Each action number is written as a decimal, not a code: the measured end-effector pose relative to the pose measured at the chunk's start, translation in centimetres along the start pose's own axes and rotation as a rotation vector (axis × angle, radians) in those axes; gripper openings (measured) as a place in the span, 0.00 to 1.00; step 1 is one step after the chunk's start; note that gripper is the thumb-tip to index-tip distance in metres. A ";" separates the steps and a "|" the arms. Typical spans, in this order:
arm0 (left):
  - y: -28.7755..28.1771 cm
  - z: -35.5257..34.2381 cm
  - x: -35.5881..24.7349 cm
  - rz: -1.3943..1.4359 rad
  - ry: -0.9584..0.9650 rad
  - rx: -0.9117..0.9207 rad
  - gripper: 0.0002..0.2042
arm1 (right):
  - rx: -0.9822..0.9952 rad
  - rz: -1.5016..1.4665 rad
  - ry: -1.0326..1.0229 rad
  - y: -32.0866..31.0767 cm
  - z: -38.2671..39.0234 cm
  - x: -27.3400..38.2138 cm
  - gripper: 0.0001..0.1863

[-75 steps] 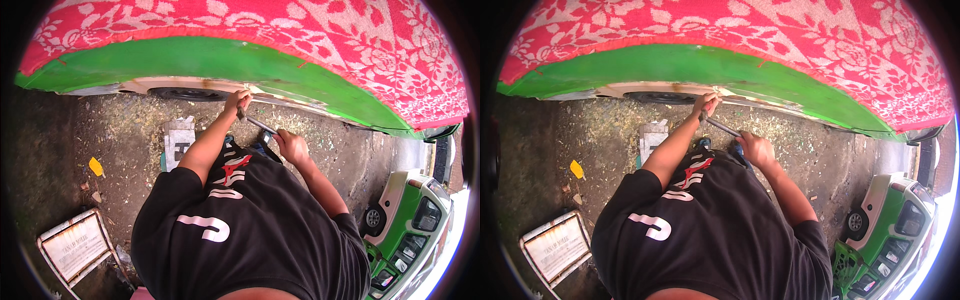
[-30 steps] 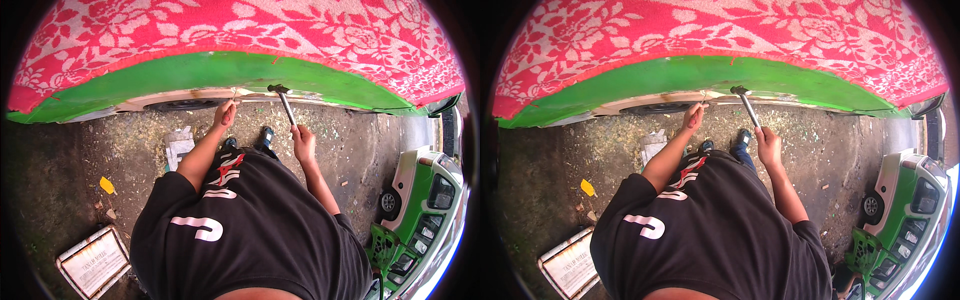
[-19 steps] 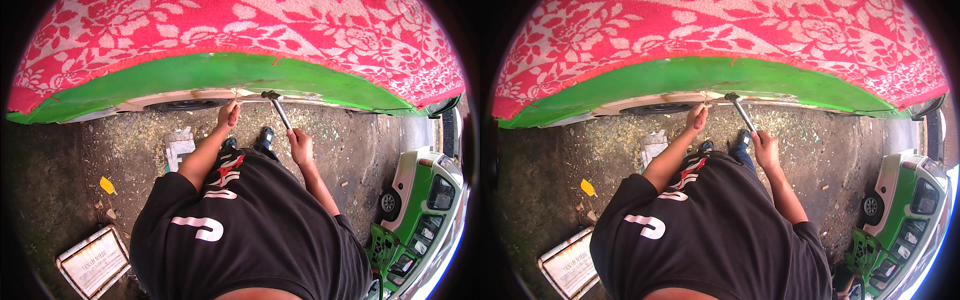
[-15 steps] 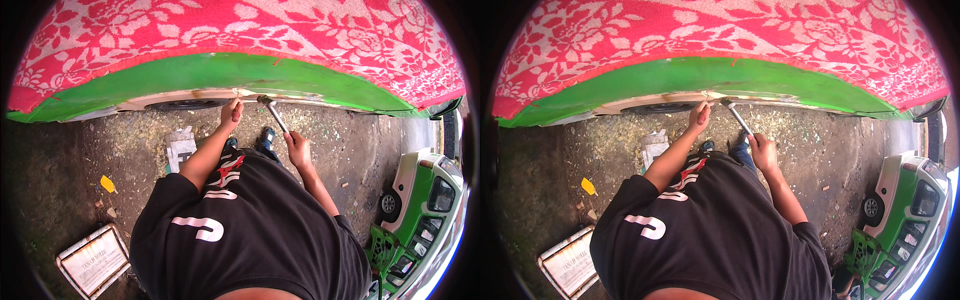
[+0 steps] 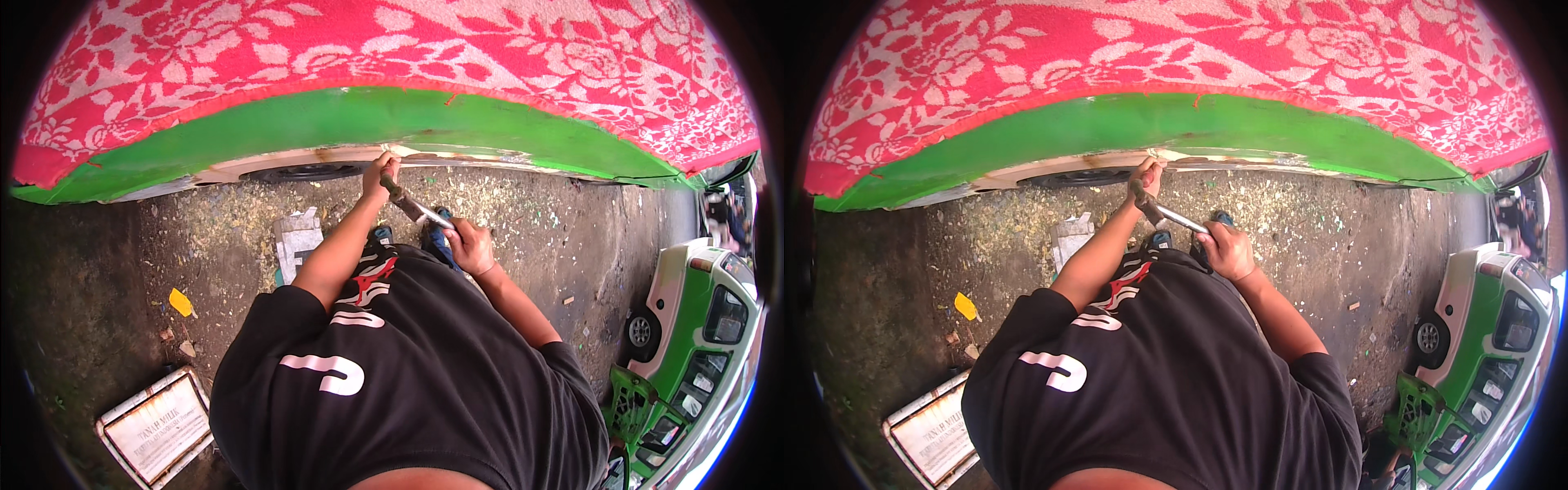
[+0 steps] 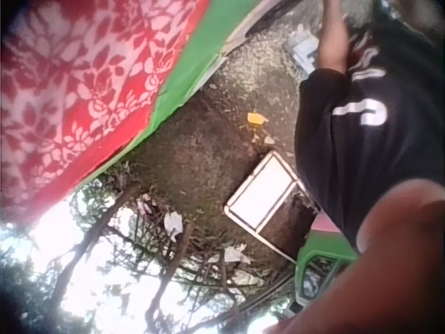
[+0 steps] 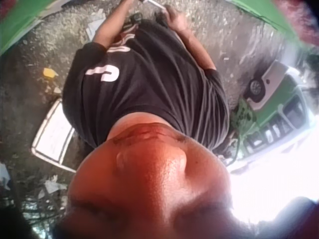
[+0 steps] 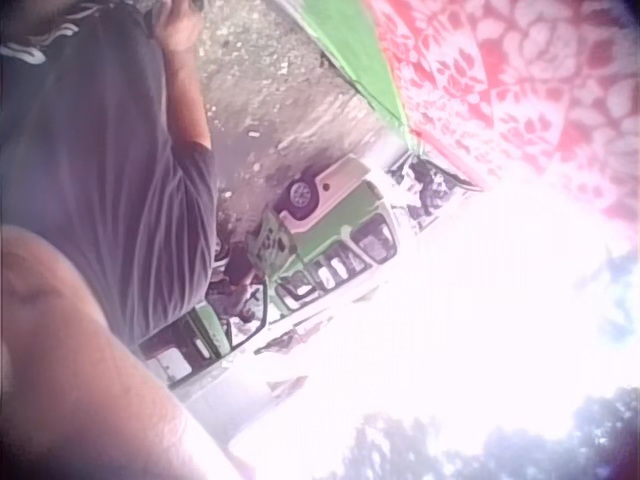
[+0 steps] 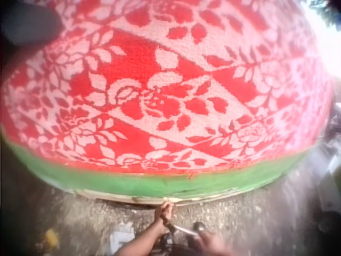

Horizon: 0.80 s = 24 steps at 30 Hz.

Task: The person repeatedly hammers a metal panel on the side of a vehicle using a hammer and a metal rod. The person holds the rod against the panel and strikes it with the hammer to shape or flatten the surface.

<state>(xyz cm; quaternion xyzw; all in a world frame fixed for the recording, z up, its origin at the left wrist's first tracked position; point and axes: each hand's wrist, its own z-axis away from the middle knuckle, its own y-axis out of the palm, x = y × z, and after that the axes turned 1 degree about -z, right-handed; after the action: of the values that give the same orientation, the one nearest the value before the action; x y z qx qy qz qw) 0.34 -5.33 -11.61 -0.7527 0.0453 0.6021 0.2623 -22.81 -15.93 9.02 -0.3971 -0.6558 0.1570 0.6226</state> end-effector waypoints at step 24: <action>-3.8 3.0 -4.0 0.138 -0.054 0.163 0.09 | -0.137 -0.092 0.513 -1.6 1.1 -3.0 0.20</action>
<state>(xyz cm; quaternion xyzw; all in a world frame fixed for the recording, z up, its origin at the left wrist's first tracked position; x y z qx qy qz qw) -1.95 -1.77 -6.97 -0.7075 0.1389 0.6330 0.2817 -24.63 -18.74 7.89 -0.4350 -0.5030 -0.0219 0.7465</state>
